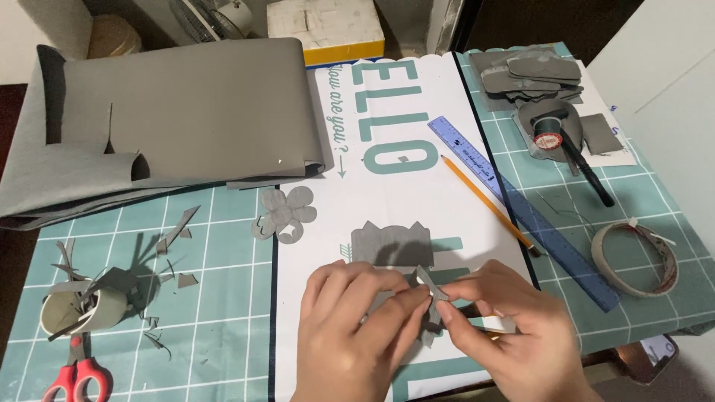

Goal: Cutting small strips of double-sided tape and applying them to a grey material cutout for assembly.

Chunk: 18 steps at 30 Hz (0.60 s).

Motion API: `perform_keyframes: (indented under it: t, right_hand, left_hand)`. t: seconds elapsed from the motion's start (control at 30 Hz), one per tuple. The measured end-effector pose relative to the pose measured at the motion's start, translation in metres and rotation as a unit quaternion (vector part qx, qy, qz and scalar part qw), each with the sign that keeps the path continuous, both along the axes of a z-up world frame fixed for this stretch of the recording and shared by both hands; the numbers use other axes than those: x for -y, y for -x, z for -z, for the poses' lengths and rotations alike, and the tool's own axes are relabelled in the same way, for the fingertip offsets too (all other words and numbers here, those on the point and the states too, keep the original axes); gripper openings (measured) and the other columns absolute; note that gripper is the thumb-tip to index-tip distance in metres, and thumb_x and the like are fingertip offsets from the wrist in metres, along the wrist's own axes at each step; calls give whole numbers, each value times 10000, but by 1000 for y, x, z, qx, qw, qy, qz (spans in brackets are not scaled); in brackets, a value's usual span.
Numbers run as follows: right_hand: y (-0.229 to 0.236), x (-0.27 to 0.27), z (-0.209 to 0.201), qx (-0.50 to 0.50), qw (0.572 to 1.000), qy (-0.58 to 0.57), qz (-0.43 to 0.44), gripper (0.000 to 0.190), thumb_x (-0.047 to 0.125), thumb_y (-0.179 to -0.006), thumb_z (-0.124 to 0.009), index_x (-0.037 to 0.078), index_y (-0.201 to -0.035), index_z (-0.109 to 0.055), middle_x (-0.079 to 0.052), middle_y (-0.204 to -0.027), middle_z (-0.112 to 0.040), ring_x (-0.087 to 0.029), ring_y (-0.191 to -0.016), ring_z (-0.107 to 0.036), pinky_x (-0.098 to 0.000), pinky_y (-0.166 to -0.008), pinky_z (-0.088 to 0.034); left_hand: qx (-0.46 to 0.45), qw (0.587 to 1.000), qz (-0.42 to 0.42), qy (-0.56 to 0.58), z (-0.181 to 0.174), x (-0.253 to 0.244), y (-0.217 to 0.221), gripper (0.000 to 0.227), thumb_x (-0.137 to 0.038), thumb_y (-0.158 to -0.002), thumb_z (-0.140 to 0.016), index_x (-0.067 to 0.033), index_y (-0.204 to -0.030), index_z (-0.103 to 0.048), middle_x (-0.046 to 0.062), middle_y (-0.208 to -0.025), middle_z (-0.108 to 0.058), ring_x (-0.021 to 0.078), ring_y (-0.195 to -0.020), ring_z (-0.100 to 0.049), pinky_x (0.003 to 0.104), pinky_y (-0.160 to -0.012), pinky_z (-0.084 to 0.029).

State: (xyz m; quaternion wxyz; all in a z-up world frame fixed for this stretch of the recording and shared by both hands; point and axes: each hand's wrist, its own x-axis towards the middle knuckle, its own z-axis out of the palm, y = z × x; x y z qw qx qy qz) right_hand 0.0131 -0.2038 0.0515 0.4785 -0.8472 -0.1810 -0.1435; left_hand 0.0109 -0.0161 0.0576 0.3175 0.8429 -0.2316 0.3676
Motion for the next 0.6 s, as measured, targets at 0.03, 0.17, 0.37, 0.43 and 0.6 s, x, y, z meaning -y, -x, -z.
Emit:
perform_keyframes:
  t: [0.03,0.17,0.37,0.43,0.6]
  right_hand:
    - [0,0,-1,5,1000,2,1,64,114,-872,-720,94,-913,-765,28,-718,-662,-139,-653,-457,-276,-604,-432]
    - [-1,-1,0,33,999,-1,-5,74,110,-858,-728,70,-914,-757,21,-735,-699,-141,-654,-506,-277,-615,-448]
    - [-5,-2,-2,107,993,8,-44,65,58,-810,-758,38,-866,-731,-52,-797,-743,-165,-648,-624,-273,-645,-526]
    - [-6,-1,-4,116,991,30,-57,67,64,-804,-762,34,-823,-705,-53,-805,-747,-167,-645,-615,-266,-634,-530]
    - [-4,-2,-4,112,992,21,-58,55,41,-801,-756,44,-813,-703,-43,-791,-738,-166,-642,-595,-258,-637,-522]
  left_hand:
    - [-7,1000,5,6,-1,0,0,76,-138,-940,-778,-143,-965,-707,-6,-958,-642,204,-842,-599,370,-820,-454]
    - [-13,1000,10,6,-1,-1,1,76,-136,-939,-776,-148,-965,-706,-14,-961,-637,204,-852,-592,378,-826,-449]
    - [8,999,-16,-47,-4,-1,3,73,-144,-970,-712,-170,-903,-704,-49,-983,-655,176,-907,-634,421,-933,-411]
    - [27,998,-18,-61,-7,-1,3,119,-118,-971,-709,-153,-871,-654,-48,-944,-643,156,-881,-648,427,-975,-404]
    - [45,996,-39,-70,-2,2,2,145,-98,-940,-706,-174,-840,-633,-80,-931,-634,130,-888,-656,437,-1026,-373]
